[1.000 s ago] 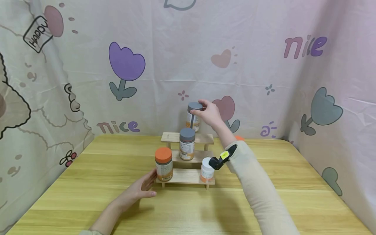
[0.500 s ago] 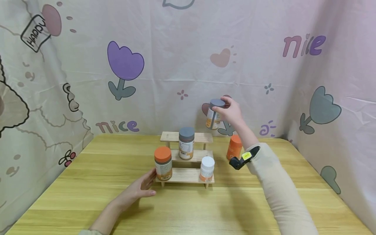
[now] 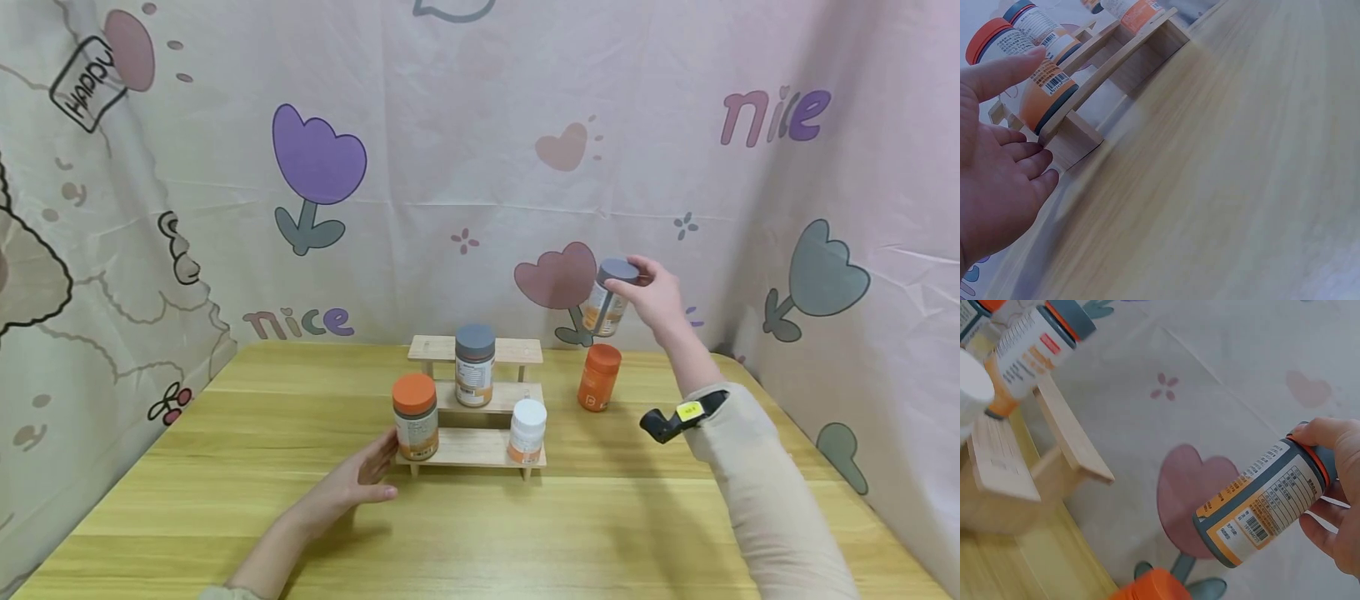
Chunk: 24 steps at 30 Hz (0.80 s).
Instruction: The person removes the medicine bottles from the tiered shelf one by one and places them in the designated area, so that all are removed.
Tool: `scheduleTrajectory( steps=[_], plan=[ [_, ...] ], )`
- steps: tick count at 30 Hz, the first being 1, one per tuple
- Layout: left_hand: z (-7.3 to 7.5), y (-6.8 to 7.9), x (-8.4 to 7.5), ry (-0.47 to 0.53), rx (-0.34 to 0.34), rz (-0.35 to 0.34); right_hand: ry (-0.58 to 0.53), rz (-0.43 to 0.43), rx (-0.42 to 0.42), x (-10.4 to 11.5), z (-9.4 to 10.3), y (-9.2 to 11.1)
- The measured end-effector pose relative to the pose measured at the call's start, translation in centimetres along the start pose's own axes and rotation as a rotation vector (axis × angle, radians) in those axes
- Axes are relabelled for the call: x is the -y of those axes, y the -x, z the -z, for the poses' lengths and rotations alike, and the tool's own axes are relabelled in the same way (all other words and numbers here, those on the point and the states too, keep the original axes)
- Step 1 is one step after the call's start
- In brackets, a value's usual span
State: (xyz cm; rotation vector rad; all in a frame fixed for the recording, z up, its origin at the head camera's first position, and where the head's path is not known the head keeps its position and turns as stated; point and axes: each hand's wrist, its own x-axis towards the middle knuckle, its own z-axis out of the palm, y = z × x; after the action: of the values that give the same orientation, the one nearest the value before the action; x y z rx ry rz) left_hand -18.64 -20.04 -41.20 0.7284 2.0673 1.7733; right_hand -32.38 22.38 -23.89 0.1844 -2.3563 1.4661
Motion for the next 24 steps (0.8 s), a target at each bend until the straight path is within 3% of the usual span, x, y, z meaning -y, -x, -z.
scheduleTrajectory(
  steps=[13, 24],
  plan=[
    [0.1, -0.1, -0.3, -0.004, -0.008, 0.015, 0.087, -0.083, -0.048, -3.6, 4.3, 2.0],
    [-0.1, 0.1, -0.2, -0.007, -0.014, 0.019, 0.112, -0.138, -0.05, -7.3, 5.9, 3.3]
  ],
)
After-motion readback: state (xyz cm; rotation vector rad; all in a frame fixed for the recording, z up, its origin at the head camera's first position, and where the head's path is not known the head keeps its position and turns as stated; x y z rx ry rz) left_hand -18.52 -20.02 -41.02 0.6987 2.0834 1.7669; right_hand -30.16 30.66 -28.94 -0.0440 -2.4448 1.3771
